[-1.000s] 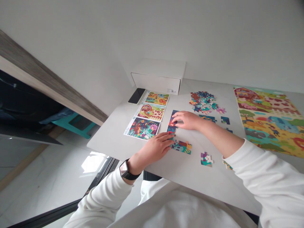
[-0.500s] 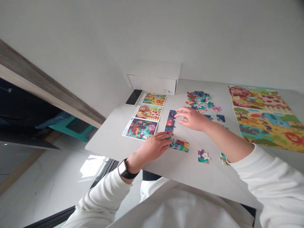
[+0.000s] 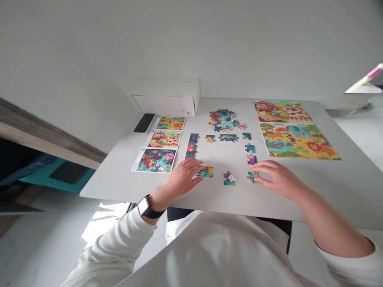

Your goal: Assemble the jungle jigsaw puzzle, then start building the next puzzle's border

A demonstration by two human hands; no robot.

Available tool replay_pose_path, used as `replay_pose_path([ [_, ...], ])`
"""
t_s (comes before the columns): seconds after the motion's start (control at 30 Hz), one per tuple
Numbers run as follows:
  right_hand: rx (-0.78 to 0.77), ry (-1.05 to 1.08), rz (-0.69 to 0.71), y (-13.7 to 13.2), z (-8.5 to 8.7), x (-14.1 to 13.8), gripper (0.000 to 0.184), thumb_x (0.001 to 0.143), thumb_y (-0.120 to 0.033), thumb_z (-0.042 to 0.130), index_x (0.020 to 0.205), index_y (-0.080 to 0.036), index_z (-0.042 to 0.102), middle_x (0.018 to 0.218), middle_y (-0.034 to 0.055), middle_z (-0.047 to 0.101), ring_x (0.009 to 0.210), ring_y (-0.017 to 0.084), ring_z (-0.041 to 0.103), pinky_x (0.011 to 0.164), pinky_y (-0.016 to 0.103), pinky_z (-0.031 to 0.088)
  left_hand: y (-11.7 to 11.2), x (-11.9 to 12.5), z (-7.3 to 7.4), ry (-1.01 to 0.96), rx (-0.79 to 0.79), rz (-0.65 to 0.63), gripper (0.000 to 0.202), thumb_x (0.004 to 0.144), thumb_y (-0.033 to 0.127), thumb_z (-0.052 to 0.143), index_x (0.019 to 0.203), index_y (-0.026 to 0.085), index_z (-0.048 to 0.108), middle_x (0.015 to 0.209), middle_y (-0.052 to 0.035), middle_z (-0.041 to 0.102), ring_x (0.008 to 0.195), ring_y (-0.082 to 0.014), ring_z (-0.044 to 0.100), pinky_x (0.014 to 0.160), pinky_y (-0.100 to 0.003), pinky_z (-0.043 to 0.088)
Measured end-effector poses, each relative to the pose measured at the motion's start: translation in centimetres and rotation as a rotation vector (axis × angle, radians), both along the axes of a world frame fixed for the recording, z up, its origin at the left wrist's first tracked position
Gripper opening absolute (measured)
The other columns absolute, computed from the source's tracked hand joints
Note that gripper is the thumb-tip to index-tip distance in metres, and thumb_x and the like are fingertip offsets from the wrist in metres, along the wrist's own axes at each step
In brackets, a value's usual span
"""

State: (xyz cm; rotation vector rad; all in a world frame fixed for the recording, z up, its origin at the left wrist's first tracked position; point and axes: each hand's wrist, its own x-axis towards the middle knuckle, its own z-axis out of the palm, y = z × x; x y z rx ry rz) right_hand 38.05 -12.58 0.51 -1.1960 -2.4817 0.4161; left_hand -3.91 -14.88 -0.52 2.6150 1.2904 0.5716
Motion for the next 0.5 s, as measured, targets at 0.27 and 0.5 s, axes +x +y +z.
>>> replay_pose_path([
  [0.27, 0.033, -0.076, 0.022, -0.9, -1.5, -1.1, 0.026, 0.094, -0.023, 0.074, 0.118, -0.031, 0.081, 0.126, 0.0098, 0.078, 0.117, 0.033, 0.074, 0.105, 0.054, 0.060, 0.4, 5.1, 0.3, 0.002, -0.017, -0.136, 0.036, 0.100, 0.034, 0.077, 0.134, 0.023, 0.073, 0.144, -0.0114, 0.073, 0.137, -0.0308, 0.066, 0.118, -0.051, 0.054],
  [0.5, 0.022, -0.088, 0.037, 0.6, -1.2, -1.4, 0.020, 0.095, -0.022, 0.074, 0.113, -0.028, 0.081, 0.116, 0.0100, 0.079, 0.108, 0.031, 0.074, 0.098, 0.049, 0.061, 1.8, 9.5, -0.3, 0.064, -0.033, -0.245, 0.023, 0.101, 0.027, 0.073, 0.123, 0.022, 0.075, 0.130, -0.0097, 0.077, 0.119, -0.0261, 0.073, 0.108, -0.044, 0.057],
])
